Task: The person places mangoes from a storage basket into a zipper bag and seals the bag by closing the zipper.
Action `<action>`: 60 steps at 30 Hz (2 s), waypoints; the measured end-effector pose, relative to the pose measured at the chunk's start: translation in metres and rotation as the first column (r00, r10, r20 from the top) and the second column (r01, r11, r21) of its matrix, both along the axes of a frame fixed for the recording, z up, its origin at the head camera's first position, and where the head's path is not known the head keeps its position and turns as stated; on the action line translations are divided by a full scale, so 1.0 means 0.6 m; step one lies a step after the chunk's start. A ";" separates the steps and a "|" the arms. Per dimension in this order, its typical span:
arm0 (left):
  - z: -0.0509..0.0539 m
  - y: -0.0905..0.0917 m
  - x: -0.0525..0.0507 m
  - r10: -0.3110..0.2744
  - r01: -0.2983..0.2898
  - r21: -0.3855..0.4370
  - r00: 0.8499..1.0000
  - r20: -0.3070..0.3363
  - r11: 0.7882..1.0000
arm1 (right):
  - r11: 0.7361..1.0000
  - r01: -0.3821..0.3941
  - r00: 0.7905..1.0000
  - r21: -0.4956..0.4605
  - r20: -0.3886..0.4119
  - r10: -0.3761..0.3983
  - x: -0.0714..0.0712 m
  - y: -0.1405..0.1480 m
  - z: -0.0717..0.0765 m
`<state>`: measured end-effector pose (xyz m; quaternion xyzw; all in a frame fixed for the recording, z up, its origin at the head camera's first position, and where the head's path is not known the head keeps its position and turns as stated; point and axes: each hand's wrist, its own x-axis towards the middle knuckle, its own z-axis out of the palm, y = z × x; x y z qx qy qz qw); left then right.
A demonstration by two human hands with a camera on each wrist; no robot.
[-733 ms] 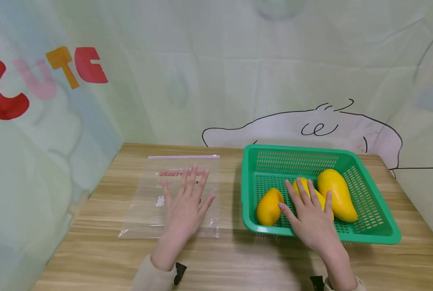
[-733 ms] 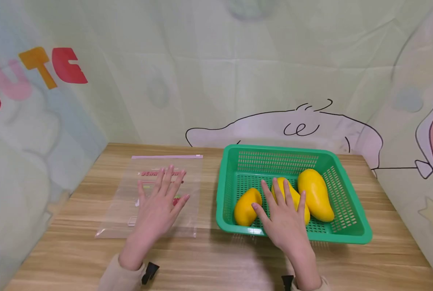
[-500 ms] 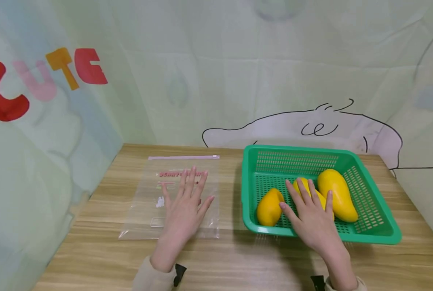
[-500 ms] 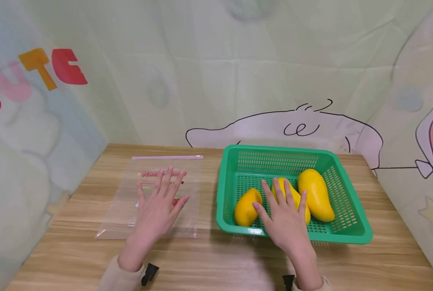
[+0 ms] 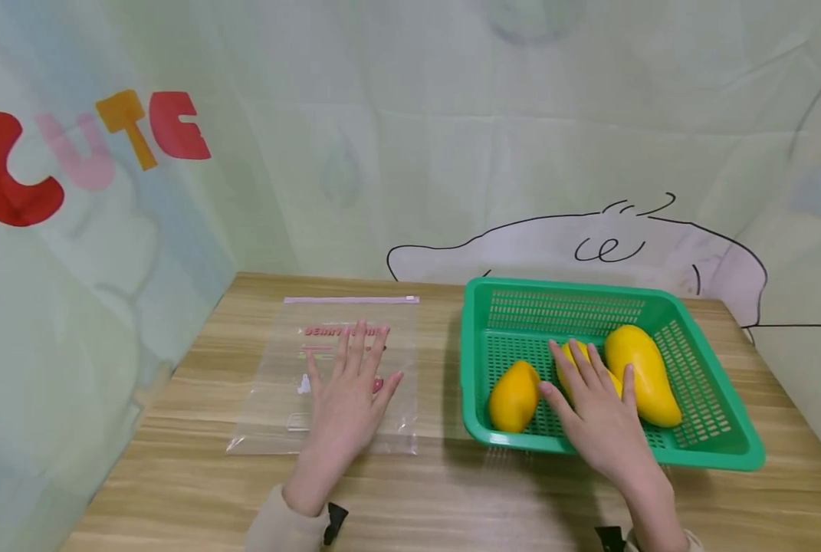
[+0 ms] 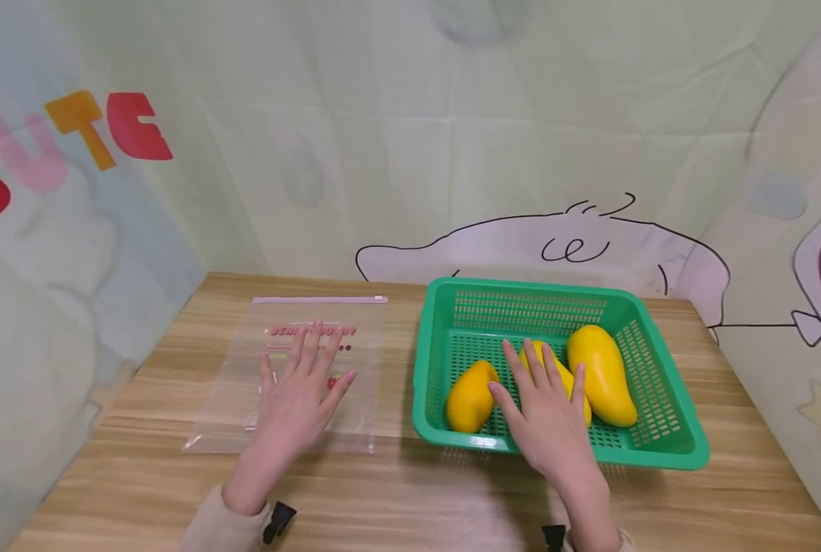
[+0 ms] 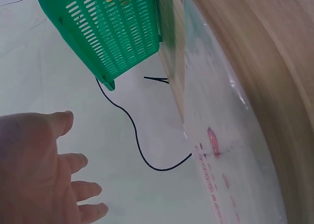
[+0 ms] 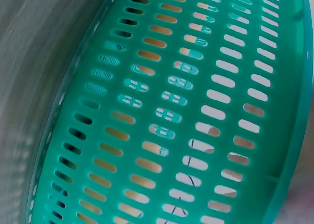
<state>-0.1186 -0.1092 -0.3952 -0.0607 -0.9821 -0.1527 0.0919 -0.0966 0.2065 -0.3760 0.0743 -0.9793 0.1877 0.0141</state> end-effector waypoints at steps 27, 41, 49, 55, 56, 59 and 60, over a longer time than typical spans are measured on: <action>-0.019 -0.009 -0.003 -0.020 0.019 0.028 0.998 0.055 0.999 | 0.995 0.082 0.994 -0.062 -0.067 -0.086 0.014 0.061 0.006; -0.026 -0.011 -0.023 -0.074 0.081 -0.055 0.991 0.110 0.995 | 0.986 0.139 0.987 -0.087 -0.071 -0.146 0.018 0.098 0.002; -0.022 -0.007 -0.032 -0.108 0.117 -0.061 0.984 0.141 0.991 | 0.979 0.177 0.980 -0.103 -0.076 -0.185 0.019 0.119 0.002; -0.029 -0.013 -0.046 -0.115 0.128 -0.074 0.979 0.167 0.989 | 0.975 0.191 0.975 -0.115 -0.096 -0.202 0.018 0.140 0.002; -0.031 -0.014 -0.048 -0.115 0.130 -0.076 0.978 0.173 0.989 | 0.975 0.192 0.974 -0.115 -0.099 -0.203 0.017 0.143 0.003; -0.036 -0.019 -0.055 -0.122 0.139 -0.075 0.974 0.191 0.988 | 0.974 0.195 0.972 -0.112 -0.110 -0.207 0.018 0.152 0.002; -0.037 -0.021 -0.057 -0.123 0.140 -0.075 0.972 0.201 0.987 | 0.974 0.197 0.971 -0.111 -0.112 -0.209 0.019 0.155 0.002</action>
